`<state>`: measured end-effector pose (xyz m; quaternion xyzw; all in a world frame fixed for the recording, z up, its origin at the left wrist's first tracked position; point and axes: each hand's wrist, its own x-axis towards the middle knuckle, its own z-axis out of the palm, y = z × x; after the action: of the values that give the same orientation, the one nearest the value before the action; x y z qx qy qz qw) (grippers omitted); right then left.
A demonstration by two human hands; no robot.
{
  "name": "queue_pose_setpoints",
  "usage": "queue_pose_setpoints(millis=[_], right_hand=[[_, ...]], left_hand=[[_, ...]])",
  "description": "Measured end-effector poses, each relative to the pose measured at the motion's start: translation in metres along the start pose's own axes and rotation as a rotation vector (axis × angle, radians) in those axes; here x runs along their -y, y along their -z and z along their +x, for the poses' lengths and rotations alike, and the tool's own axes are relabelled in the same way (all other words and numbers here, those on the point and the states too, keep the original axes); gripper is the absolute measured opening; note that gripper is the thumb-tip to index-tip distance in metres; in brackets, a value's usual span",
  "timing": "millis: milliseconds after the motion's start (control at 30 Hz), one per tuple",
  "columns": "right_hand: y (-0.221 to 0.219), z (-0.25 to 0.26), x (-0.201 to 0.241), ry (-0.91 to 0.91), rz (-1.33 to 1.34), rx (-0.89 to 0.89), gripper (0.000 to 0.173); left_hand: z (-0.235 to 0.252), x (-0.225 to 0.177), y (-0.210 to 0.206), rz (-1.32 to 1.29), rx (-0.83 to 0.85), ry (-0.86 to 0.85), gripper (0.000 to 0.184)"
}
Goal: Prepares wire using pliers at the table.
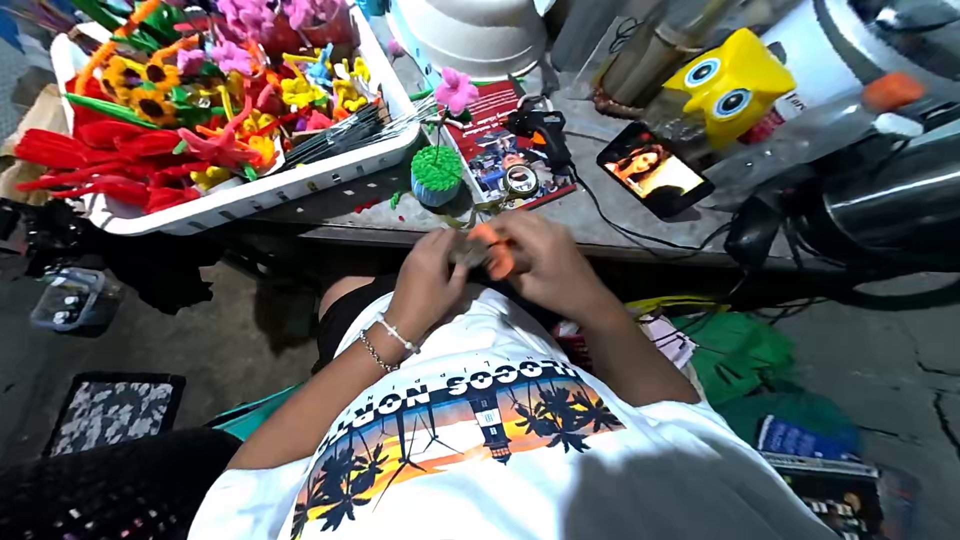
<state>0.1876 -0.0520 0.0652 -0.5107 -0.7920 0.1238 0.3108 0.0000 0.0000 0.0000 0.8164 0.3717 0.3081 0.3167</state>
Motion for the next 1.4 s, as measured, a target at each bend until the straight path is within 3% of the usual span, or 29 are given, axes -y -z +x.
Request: queue_pose_setpoints(millis=[167,233,367,467,600,700,900,1033,1100,1200,1400], right_hand=[[0.021,-0.028,-0.06,-0.442,-0.157,-0.134,0.036],[0.019,-0.035,-0.075,-0.541,-0.171,-0.127,0.046],[0.009,-0.03,-0.099,-0.635,-0.18,-0.108,0.043],[0.004,-0.026,-0.108,-0.63,-0.213,-0.089,0.038],[0.001,-0.031,-0.126,-0.493,-0.197,-0.159,0.038],[0.002,-0.033,-0.125,-0.447,-0.19,-0.274,0.051],[0.008,-0.036,-0.099,-0.338,-0.22,-0.555,0.035],[0.01,-0.043,-0.064,-0.355,0.094,-0.593,0.031],[0.007,-0.042,-0.043,-0.366,0.432,-0.542,0.02],[0.003,-0.036,-0.014,-0.39,0.871,-0.439,0.03],[-0.018,-0.028,0.012,-0.303,0.924,-0.354,0.024]], left_hand=[[0.011,0.0,-0.011,0.159,0.076,0.076,0.035],[0.016,-0.003,-0.017,0.116,0.122,0.105,0.04],[0.026,-0.006,-0.022,0.009,0.21,0.192,0.03],[0.026,-0.003,-0.02,-0.059,0.205,0.173,0.025],[0.023,0.003,-0.018,-0.084,0.142,0.11,0.022],[0.022,0.008,-0.019,-0.163,0.095,0.054,0.021],[0.019,0.0,-0.021,-0.34,0.065,-0.029,0.017],[0.013,-0.015,-0.015,-0.445,0.005,-0.146,0.039],[0.012,-0.024,-0.006,-0.447,0.003,-0.193,0.039],[0.011,-0.035,0.007,-0.325,0.051,-0.197,0.033],[-0.002,-0.04,0.012,-0.402,0.192,-0.18,0.036]])
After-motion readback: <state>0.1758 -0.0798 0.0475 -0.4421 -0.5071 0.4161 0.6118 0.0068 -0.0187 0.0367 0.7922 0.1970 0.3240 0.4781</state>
